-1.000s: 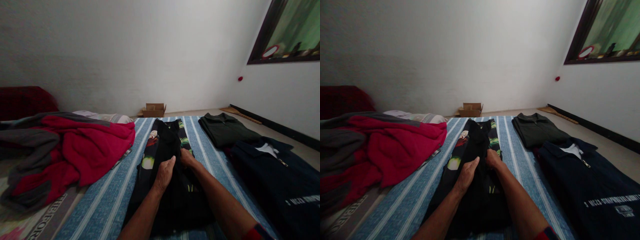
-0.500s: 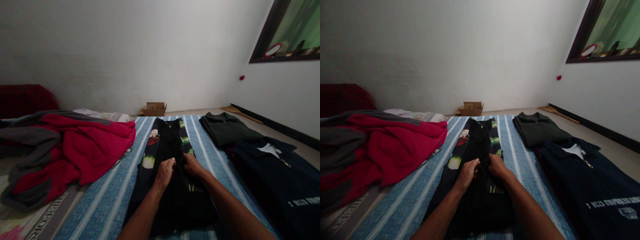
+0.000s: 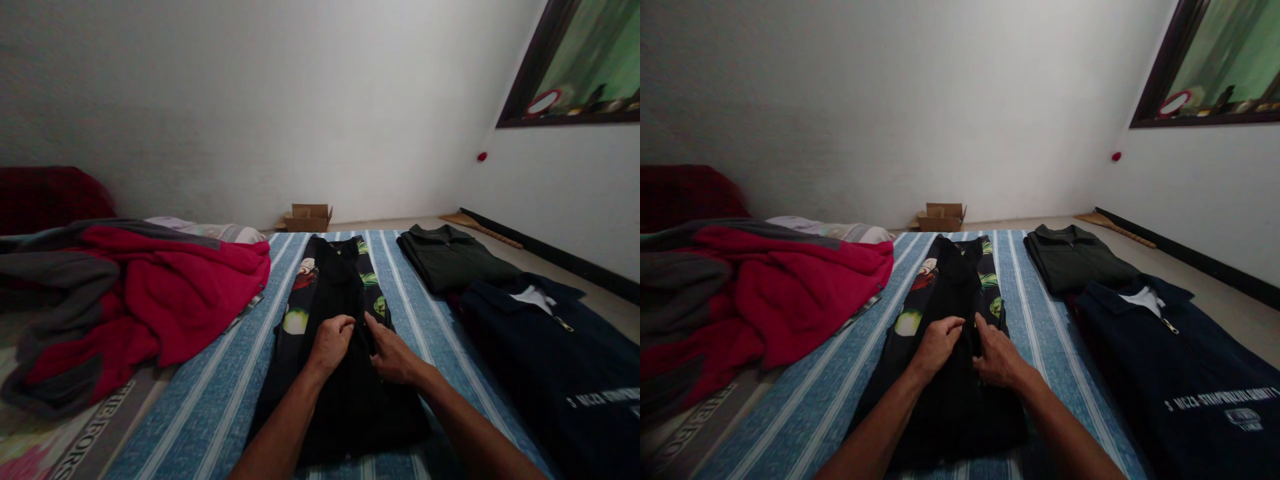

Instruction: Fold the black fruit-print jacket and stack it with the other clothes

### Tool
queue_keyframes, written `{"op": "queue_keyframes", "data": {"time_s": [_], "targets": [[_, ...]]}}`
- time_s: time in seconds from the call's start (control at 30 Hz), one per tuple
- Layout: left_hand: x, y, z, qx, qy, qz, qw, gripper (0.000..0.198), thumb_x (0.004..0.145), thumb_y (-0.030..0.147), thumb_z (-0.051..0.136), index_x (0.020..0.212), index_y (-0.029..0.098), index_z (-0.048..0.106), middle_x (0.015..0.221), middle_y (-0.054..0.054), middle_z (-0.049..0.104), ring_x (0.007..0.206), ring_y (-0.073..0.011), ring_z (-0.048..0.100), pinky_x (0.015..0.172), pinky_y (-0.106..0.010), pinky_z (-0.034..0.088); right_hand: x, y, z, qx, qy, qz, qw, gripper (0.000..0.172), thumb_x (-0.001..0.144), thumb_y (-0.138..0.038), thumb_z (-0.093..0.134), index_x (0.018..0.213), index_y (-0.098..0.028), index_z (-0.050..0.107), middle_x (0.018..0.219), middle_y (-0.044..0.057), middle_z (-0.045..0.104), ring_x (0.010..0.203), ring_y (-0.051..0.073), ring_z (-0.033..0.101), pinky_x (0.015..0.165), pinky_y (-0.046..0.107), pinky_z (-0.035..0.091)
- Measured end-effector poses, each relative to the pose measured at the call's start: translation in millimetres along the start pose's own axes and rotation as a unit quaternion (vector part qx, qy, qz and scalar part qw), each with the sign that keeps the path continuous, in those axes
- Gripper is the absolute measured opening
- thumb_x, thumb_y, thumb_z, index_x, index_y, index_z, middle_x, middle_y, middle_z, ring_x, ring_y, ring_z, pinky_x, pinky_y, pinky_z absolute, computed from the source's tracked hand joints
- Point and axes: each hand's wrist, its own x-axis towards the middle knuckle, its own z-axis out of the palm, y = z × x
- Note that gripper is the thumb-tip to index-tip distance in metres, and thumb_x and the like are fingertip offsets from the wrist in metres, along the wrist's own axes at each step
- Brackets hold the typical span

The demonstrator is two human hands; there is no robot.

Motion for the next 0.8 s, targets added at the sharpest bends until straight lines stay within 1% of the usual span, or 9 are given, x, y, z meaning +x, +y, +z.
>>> {"op": "queue_keyframes", "data": {"time_s": [0.1,0.17,0.27,0.37,0.53,0.63,0.7,0.73,0.8], "targets": [[2,-4,0.4,-0.02,-0.004,-0.029,0.999,0.028,0.077,0.027,0.047,0.089,0.015,0.069,0.067,-0.001,0.066,0.052,-0.0137,0.057,0.051,-0.024,0.044,2,-1,-1,-0.014,-0.012,0.0,1.0,0.082,0.074,-0.026,0.056,0.145,-0.015,0.016,0.122,0.016,0.054,0.109,0.026,0.052,0.089,0.035,0.039],[2,-5,1.3,-0.031,-0.008,-0.032,0.999,0.03,0.078,0.027,0.046,0.092,0.014,0.069,0.065,-0.001,0.066,0.049,-0.013,0.055,0.047,-0.023,0.042,2,0,-1,-0.041,-0.017,-0.001,0.999,0.082,0.075,-0.025,0.055,0.145,-0.011,0.014,0.122,0.018,0.053,0.11,0.028,0.051,0.09,0.037,0.038],[2,-5,3.3,-0.038,-0.018,0.014,0.999,0.028,0.077,0.021,0.047,0.093,0.016,0.07,0.082,-0.004,0.07,0.072,-0.0162,0.063,0.065,-0.025,0.049,0,3,2,-0.055,-0.013,-0.022,0.998,0.081,0.078,-0.027,0.052,0.146,-0.008,0.011,0.124,0.021,0.051,0.112,0.029,0.049,0.09,0.039,0.038],[0,-4,5.5,-0.035,-0.04,0.048,0.997,0.03,0.076,0.015,0.047,0.095,0.017,0.069,0.091,-0.004,0.071,0.09,-0.0182,0.063,0.082,-0.028,0.048,-2,6,5,-0.028,0.007,-0.036,0.999,0.081,0.081,-0.03,0.051,0.147,-0.011,0.008,0.125,0.02,0.051,0.113,0.029,0.049,0.091,0.039,0.038],[-4,-2,9.5,0.058,-0.049,0.041,0.996,0.029,0.074,0.009,0.045,0.09,0.019,0.067,0.087,-0.004,0.069,0.085,-0.0174,0.063,0.078,-0.026,0.046,-7,5,8,-0.003,0.023,-0.005,1.0,0.086,0.079,-0.034,0.054,0.147,-0.011,0.007,0.121,0.02,0.054,0.107,0.03,0.053,0.09,0.043,0.04],[-8,-1,12.2,0.148,-0.055,0.042,0.987,0.028,0.071,0.006,0.047,0.087,0.02,0.065,0.083,-0.001,0.068,0.081,-0.0165,0.062,0.073,-0.024,0.044,-4,10,-3,0.087,0.006,-0.046,0.995,0.084,0.074,-0.031,0.06,0.145,-0.012,0.02,0.128,0.017,0.051,0.114,0.027,0.05,0.095,0.04,0.039],[-10,1,13.6,0.186,-0.06,0.044,0.98,0.024,0.072,0.008,0.049,0.086,0.021,0.063,0.082,0.0,0.066,0.079,-0.016,0.061,0.07,-0.024,0.042,7,16,-17,0.125,-0.025,-0.05,0.991,0.071,0.071,-0.022,0.059,0.138,-0.015,0.037,0.124,0.01,0.057,0.11,0.023,0.055,0.092,0.034,0.043],[-11,2,13.9,0.198,-0.062,0.043,0.977,0.021,0.072,0.01,0.05,0.086,0.021,0.062,0.082,0.0,0.066,0.078,-0.0158,0.061,0.068,-0.023,0.041,16,20,-24,0.108,-0.029,-0.026,0.993,0.062,0.071,-0.016,0.056,0.132,-0.016,0.045,0.115,0.007,0.062,0.102,0.021,0.059,0.086,0.031,0.046],[-13,5,14.2,0.213,-0.062,0.035,0.974,0.016,0.072,0.013,0.052,0.084,0.021,0.06,0.081,0.0,0.065,0.077,-0.0156,0.06,0.066,-0.023,0.039,41,26,-37,-0.001,0.013,0.051,0.999,0.051,0.071,-0.008,0.046,0.12,-0.017,0.057,0.098,0.003,0.068,0.087,0.018,0.063,0.075,0.026,0.048]]}}
